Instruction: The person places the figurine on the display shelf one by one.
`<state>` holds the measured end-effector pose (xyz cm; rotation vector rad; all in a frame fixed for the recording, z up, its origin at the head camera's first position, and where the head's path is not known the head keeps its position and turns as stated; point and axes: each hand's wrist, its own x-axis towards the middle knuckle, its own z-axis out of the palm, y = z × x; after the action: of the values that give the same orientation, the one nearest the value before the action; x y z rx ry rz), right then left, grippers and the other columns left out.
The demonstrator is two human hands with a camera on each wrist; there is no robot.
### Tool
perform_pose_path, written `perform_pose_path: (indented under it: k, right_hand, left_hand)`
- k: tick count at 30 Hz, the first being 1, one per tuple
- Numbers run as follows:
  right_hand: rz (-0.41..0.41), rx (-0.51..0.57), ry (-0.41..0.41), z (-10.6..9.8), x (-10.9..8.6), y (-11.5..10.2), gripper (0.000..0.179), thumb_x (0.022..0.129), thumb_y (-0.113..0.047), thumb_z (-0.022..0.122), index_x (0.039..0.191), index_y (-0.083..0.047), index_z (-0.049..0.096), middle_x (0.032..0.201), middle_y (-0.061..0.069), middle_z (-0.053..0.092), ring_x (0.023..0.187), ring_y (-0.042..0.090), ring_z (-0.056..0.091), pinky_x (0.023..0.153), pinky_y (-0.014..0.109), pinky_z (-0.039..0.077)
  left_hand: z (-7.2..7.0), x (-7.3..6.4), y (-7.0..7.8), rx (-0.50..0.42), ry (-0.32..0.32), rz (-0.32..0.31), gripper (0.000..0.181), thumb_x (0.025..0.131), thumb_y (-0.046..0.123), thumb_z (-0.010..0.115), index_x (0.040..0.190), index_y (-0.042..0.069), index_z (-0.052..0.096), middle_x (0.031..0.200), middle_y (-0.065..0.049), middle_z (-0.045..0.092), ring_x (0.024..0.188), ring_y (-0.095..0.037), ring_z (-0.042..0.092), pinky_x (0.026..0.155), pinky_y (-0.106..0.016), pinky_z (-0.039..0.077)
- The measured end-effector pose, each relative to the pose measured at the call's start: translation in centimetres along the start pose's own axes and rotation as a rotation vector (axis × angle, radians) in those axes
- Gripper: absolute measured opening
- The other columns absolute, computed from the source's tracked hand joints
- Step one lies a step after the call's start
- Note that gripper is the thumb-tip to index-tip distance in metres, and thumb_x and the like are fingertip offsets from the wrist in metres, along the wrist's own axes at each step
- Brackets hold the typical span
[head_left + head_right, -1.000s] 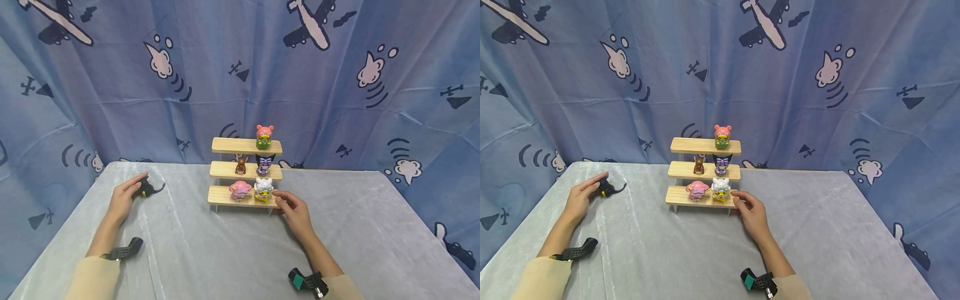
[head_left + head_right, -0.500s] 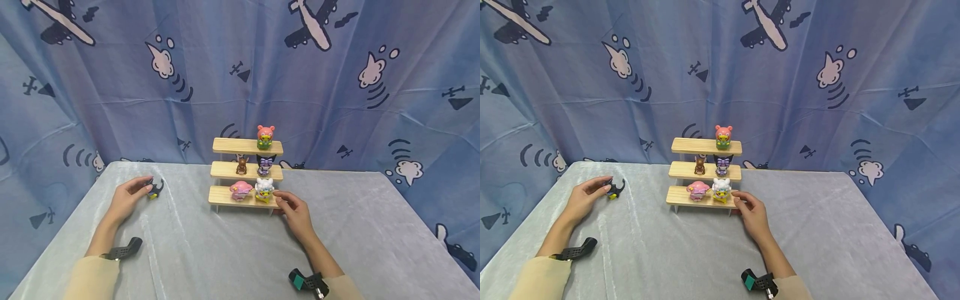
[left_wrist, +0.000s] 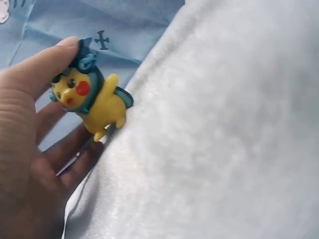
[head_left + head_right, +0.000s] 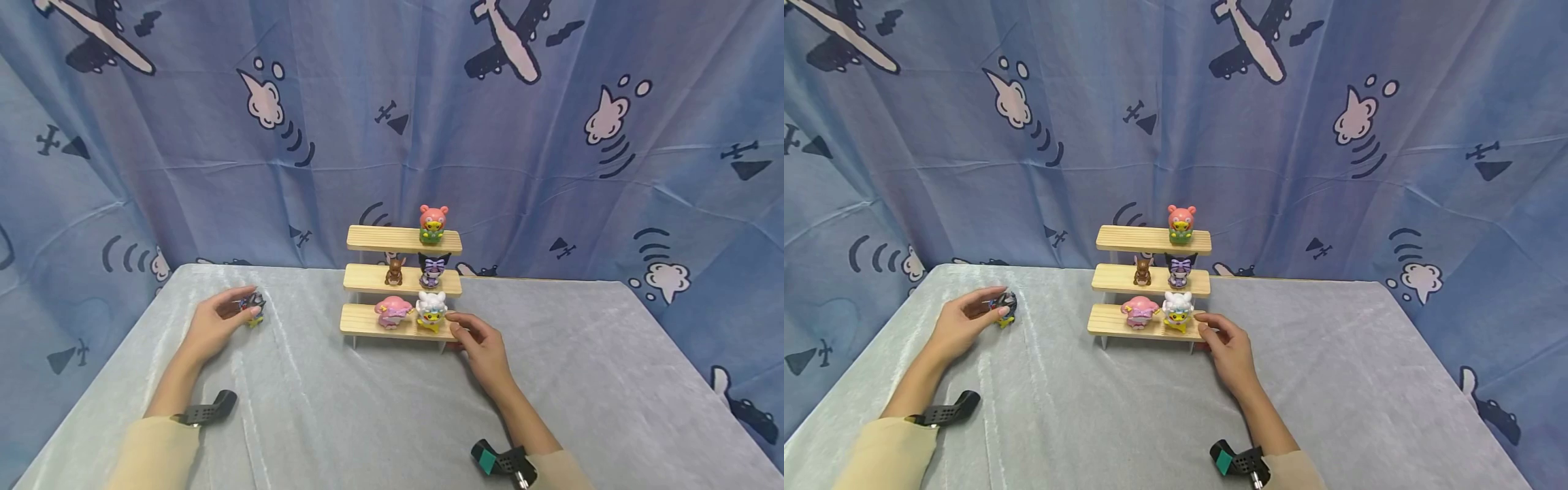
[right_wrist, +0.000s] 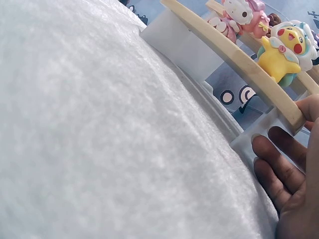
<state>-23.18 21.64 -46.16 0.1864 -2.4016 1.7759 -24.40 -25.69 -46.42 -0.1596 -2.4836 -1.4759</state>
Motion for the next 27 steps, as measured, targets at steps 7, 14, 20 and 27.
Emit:
perform_pose_path:
  k: [7,14,20,27]
  right_hand:
    - [0.004,-0.005,0.003,0.09,0.03,-0.07,0.027,0.103,-0.014,0.058,0.122,0.002,0.067,0.128,0.02,0.067,0.087,0.0,0.067,0.073,0.025,0.062]
    - [0.003,-0.019,0.005,0.15,0.04,-0.04,0.027,0.103,-0.015,0.057,0.122,0.001,0.068,0.128,0.019,0.067,0.086,0.0,0.067,0.073,0.024,0.061]
    - [0.006,-0.031,0.005,0.12,-0.01,0.04,0.027,0.103,-0.016,0.057,0.122,0.001,0.068,0.128,0.019,0.067,0.086,0.0,0.066,0.073,0.023,0.06]
    - [0.009,-0.016,0.01,0.16,-0.03,0.12,0.026,0.103,-0.015,0.058,0.121,0.001,0.068,0.129,0.019,0.067,0.087,0.0,0.067,0.072,0.024,0.061]
  left_hand:
    - [-0.41,-0.17,0.06,-0.049,-0.097,0.036,0.047,0.094,0.015,0.072,0.137,0.0,0.061,0.12,0.004,0.071,0.098,0.011,0.063,0.087,-0.005,0.046]
    - [-0.51,-0.06,-0.15,-0.03,-0.085,-0.012,0.05,0.092,0.025,0.076,0.136,0.006,0.063,0.118,0.015,0.07,0.097,0.011,0.065,0.086,-0.007,0.049]
    - [-0.43,-0.04,-0.12,-0.047,-0.062,-0.025,0.056,0.088,0.025,0.08,0.138,0.007,0.061,0.126,-0.007,0.072,0.097,0.012,0.065,0.086,-0.006,0.05]
    - [-0.42,-0.03,-0.35,-0.113,-0.01,0.032,0.057,0.085,0.012,0.081,0.136,-0.001,0.059,0.108,0.021,0.07,0.097,0.011,0.066,0.086,-0.007,0.052]
